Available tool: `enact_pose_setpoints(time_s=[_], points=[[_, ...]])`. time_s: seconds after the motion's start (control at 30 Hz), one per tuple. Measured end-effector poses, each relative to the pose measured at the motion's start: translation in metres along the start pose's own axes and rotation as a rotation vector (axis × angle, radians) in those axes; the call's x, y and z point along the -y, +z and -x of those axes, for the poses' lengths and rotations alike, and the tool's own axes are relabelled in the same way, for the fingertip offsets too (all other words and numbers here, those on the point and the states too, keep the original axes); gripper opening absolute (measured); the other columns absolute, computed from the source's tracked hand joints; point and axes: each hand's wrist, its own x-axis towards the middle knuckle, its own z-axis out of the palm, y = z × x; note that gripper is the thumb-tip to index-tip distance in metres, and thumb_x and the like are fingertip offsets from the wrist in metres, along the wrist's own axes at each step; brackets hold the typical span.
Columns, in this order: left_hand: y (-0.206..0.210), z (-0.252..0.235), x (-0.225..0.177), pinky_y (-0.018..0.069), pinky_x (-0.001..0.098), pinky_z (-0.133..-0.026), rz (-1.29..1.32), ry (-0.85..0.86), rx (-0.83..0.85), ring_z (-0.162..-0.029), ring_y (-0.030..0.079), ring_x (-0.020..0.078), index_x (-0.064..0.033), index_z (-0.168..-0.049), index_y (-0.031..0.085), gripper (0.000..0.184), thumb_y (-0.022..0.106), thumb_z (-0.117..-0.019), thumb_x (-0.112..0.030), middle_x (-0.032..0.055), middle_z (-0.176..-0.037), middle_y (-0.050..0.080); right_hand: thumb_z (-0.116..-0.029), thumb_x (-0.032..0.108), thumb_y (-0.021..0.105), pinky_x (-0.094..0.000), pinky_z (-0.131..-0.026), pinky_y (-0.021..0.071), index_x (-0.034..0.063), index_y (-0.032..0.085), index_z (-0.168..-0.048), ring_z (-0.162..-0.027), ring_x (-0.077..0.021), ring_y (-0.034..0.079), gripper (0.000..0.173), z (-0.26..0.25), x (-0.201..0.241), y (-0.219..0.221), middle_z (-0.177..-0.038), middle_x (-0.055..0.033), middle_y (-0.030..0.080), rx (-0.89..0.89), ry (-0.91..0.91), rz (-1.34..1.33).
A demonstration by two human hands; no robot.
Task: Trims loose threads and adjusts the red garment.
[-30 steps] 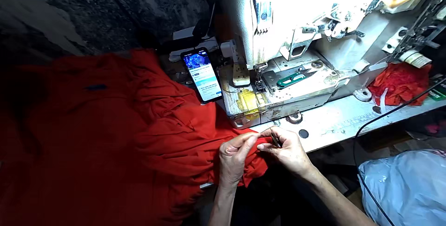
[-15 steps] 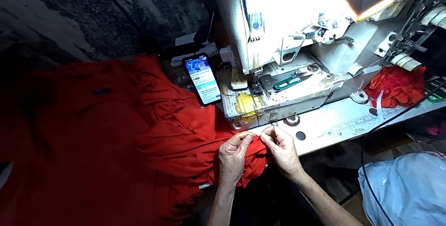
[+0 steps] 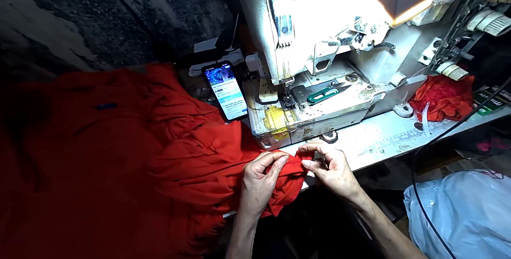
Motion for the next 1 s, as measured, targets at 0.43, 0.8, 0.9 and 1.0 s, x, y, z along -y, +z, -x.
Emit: enact_pose_setpoints(time_s=[0.43, 0.8, 0.9, 1.0], points=[[0.005, -0.019, 0.000, 0.0523, 0.0177, -0.077, -0.272, 0.229, 0.138, -0.082, 0.065, 0.0005, -0.0131, -0.083, 0.079, 0.014, 0.069, -0.0920, -0.017, -0.0075, -0.079, 0.070, -0.0852, -0.004, 0.070, -0.0195, -0.056, 0.0497, 0.0050, 0.065, -0.097, -0.064, -0.0065, 0.059, 0.016, 0.002, -0.018, 0.011, -0.081, -0.0024, 0.064, -0.023, 0.062, -0.166], [0.003, -0.005, 0.005, 0.0560, 0.0185, -0.067, 0.345, -0.225, 0.075, -0.072, 0.066, 0.0052, -0.0058, -0.093, 0.076, 0.008, 0.068, -0.0945, -0.004, 0.0014, -0.081, 0.072, -0.0741, 0.014, 0.084, -0.0207, -0.058, 0.0502, 0.0106, 0.069, -0.099, -0.067, -0.0037, 0.058, 0.029, 0.021, 0.011, -0.003, -0.091, 0.0024, 0.066, -0.210, -0.022, 0.412], [0.000, -0.005, 0.004, 0.0571, 0.0189, -0.071, 0.437, -0.265, 0.066, -0.075, 0.068, 0.0053, -0.0068, -0.093, 0.078, 0.010, 0.069, -0.0933, -0.003, 0.0019, -0.084, 0.074, -0.0771, 0.038, 0.081, -0.0197, -0.054, 0.0439, 0.0167, 0.067, -0.095, -0.059, 0.0004, 0.051, 0.032, 0.031, 0.026, -0.007, -0.071, 0.0102, 0.058, -0.140, 0.132, 0.468], [0.000, -0.005, 0.002, 0.0576, 0.0191, -0.071, 0.469, -0.276, 0.045, -0.075, 0.069, 0.0052, -0.0070, -0.092, 0.079, 0.010, 0.069, -0.0920, -0.002, 0.0021, -0.084, 0.075, -0.0884, 0.043, 0.073, -0.0159, -0.053, 0.0429, 0.0171, 0.067, -0.099, -0.058, 0.0020, 0.051, 0.029, 0.034, 0.033, -0.004, -0.071, 0.0102, 0.058, -0.002, 0.243, 0.252]])
